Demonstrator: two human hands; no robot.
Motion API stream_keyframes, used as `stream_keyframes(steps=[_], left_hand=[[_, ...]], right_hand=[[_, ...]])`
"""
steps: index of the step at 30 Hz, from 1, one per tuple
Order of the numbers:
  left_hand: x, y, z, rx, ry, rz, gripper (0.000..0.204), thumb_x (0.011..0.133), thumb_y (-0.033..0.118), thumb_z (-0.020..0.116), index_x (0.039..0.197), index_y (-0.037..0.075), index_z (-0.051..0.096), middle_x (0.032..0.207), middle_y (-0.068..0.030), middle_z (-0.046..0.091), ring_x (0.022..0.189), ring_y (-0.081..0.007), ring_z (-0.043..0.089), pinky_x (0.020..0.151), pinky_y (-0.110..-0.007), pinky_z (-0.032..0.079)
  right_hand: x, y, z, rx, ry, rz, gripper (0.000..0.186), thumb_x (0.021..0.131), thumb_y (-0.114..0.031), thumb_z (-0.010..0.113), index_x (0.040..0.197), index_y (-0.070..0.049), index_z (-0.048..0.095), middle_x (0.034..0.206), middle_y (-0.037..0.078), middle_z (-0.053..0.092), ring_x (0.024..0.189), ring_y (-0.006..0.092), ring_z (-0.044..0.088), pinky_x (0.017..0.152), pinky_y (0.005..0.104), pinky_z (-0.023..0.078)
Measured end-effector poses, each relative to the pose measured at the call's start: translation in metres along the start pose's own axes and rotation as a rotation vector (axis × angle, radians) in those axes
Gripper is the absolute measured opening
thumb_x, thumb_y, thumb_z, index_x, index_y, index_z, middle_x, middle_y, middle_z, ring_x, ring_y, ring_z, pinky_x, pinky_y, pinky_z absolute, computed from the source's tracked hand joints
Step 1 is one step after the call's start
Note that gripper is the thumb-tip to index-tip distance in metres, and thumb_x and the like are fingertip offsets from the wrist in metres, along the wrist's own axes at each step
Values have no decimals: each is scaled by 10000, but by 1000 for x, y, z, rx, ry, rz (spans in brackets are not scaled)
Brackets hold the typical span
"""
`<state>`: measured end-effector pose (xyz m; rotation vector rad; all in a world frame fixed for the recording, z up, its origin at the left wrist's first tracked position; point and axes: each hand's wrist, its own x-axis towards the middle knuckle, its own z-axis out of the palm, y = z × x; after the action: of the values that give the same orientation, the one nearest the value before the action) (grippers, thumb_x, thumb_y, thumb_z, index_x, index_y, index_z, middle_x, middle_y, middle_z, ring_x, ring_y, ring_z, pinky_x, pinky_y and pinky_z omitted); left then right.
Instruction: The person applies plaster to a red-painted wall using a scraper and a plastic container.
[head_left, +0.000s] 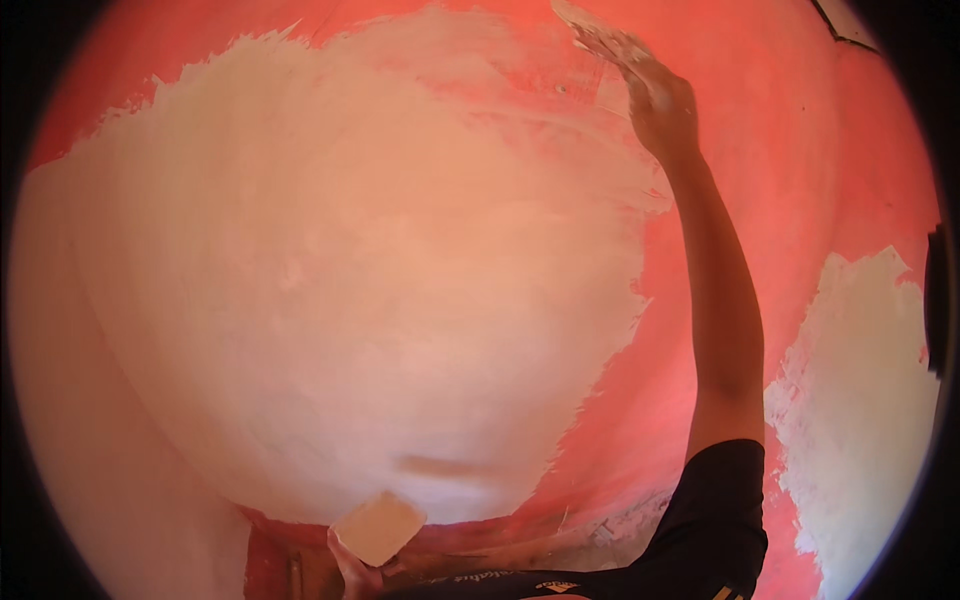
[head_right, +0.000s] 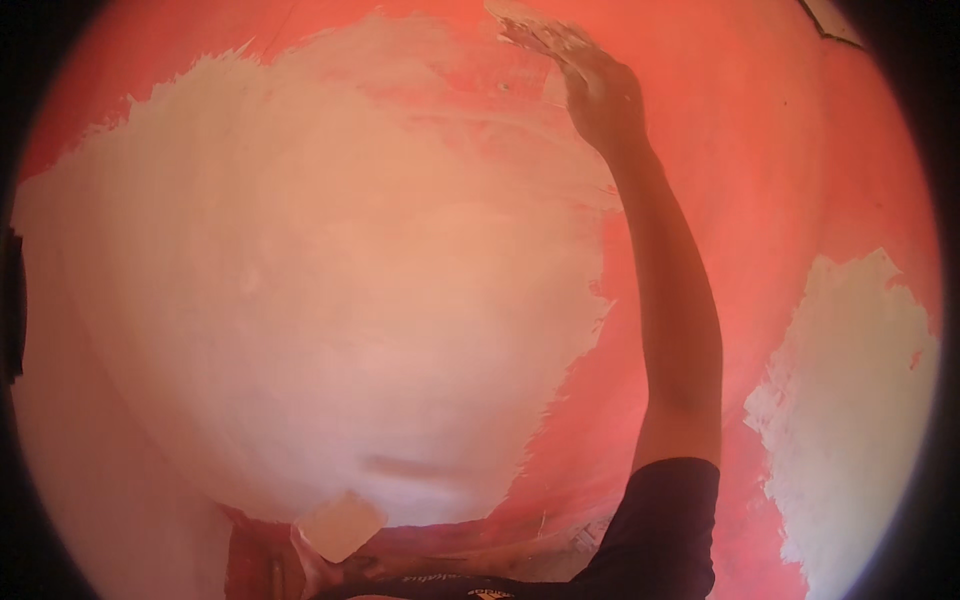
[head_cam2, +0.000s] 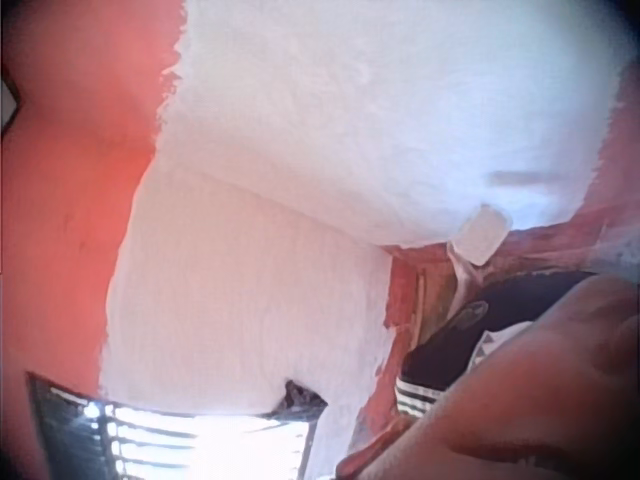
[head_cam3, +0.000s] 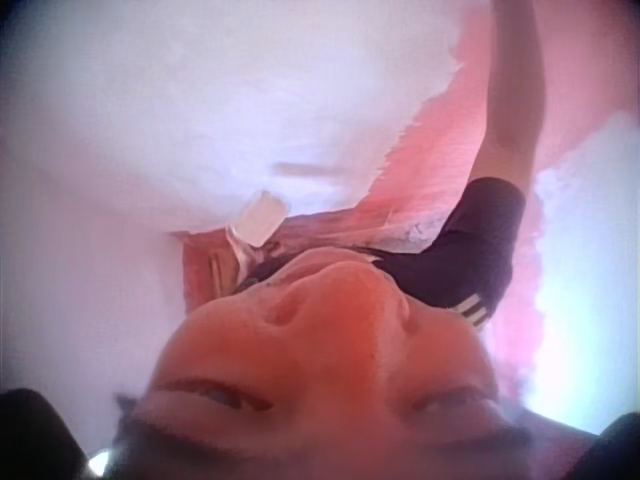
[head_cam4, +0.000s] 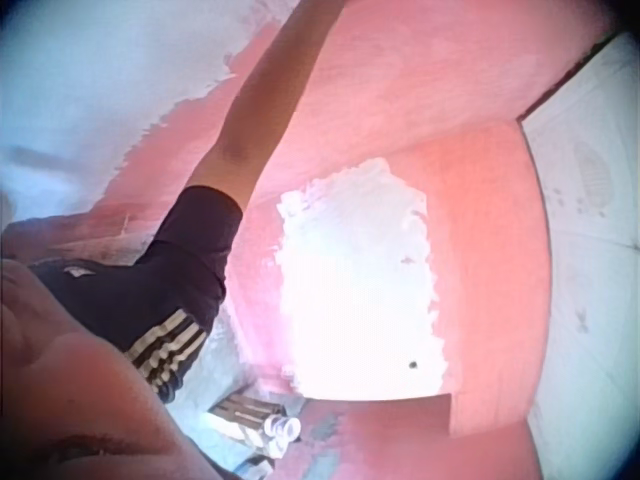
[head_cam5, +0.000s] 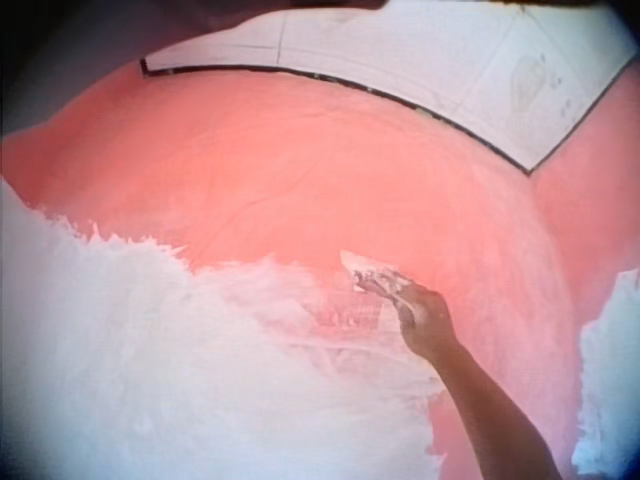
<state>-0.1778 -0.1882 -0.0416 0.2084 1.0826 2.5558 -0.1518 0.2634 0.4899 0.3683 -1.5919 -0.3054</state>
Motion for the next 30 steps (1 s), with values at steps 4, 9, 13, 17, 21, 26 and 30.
stream_keyframes(steps=[4, 9, 13, 17, 21, 26, 30], left_hand=[[6, -31, -1, 188, 39, -63, 759, 935, 766, 277, 1350, 179, 522, 1229, -53, 659, 1015, -268, 673, 679, -420, 552], [-1, -60, -33, 165, 10, -12, 716, 993, 706, 260, 1406, 168, 492, 1312, -66, 624, 1130, -261, 638, 874, -429, 553], [-12, -76, -31, 224, 17, 150, 685, 1030, 656, 252, 1402, 133, 490, 1313, -70, 624, 1187, -266, 621, 955, -430, 536], [-12, -77, -38, 261, -21, 180, 680, 1028, 650, 260, 1388, 125, 500, 1302, -69, 632, 1165, -269, 632, 935, -423, 547], [-15, -60, -58, 324, -50, 172, 676, 1026, 645, 269, 1375, 118, 509, 1290, -68, 641, 1142, -273, 644, 915, -416, 559], [-9, -19, -61, 564, -317, 107, 671, 1023, 639, 279, 1358, 109, 521, 1276, -67, 652, 1114, -277, 658, 889, -407, 573], [8, -15, -90, 545, -286, 275, 671, 1014, 645, 317, 1338, 100, 537, 1218, -79, 677, 1021, -283, 693, 831, -410, 592]], right_hand=[[-16, 8, 27, -8, -106, -162, 421, 895, -3, 522, 1265, -124, 683, 1291, 133, 667, 1206, 320, 623, 1016, 414, 502], [-67, -22, 29, 55, -388, -17, 500, 893, 29, 535, 1333, -181, 646, 1396, 104, 607, 1361, 266, 513, 1074, 424, 455], [-66, 4, -15, 86, 84, 290, 410, 962, -66, 510, 1336, -173, 640, 1119, 117, 735, 1017, 332, 697, 859, 419, 566], [-57, 85, -25, -501, 278, 545, 359, 1015, -324, 505, 1143, -64, 717, 842, 145, 719, 717, 305, 687, 677, 418, 550], [-32, -45, 90, -26, 51, 589, 472, 877, -48, 519, 1341, -84, 597, 1239, 120, 678, 1120, 276, 649, 927, 425, 519], [-14, -162, 134, 58, -90, 235, 470, 881, -40, 507, 1341, 27, 579, 1367, 196, 598, 1278, 335, 563, 1104, 489, 421], [-23, -54, 60, -192, 397, 389, 351, 930, -60, 509, 1233, -85, 684, 946, 187, 712, 809, 328, 686, 709, 420, 539]])
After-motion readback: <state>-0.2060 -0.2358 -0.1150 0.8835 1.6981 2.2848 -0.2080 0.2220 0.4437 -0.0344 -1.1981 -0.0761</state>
